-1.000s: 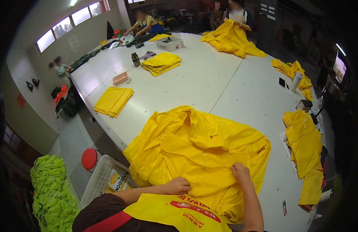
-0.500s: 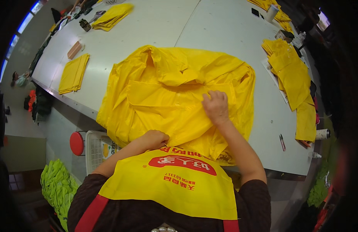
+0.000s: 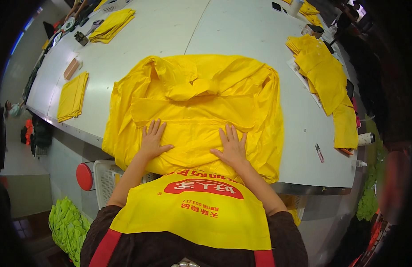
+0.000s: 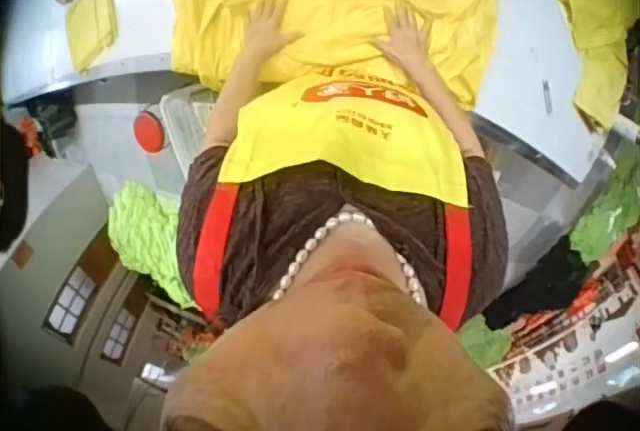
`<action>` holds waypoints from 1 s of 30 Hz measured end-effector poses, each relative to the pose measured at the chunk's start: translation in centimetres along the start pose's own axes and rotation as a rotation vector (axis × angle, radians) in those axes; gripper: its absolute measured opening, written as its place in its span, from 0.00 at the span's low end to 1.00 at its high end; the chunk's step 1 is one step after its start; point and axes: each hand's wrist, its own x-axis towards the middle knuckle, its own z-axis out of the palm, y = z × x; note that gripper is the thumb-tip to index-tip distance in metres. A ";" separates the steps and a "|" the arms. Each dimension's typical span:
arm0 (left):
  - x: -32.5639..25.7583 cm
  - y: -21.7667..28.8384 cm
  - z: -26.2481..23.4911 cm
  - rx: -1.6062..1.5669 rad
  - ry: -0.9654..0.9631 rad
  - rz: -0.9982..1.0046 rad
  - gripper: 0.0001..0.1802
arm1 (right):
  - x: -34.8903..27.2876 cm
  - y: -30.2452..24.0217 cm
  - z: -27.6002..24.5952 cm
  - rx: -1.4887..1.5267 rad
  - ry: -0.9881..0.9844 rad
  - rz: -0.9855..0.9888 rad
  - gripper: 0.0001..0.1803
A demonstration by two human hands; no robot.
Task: The person folds a yellow raincoat on a large white table. They spread the coat flat, fold the sleeves inward, fold the body in half, and then fold it into a compact rectangle. The folded coat is placed on a stack of similar items.
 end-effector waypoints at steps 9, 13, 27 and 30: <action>3.8 7.4 1.1 -0.344 0.277 0.287 0.21 | 1.3 5.6 0.4 0.946 0.642 0.730 0.28; 6.7 12.7 3.7 -0.442 0.190 0.604 0.23 | 2.7 6.5 1.1 1.427 0.584 0.830 0.30; 3.8 10.1 2.9 -0.420 -0.059 0.485 0.13 | 6.1 -0.3 -0.3 0.417 -0.204 -0.116 0.24; 1.3 4.9 1.0 -0.433 0.523 0.181 0.23 | 6.7 -0.6 -2.3 0.350 -0.294 -0.115 0.23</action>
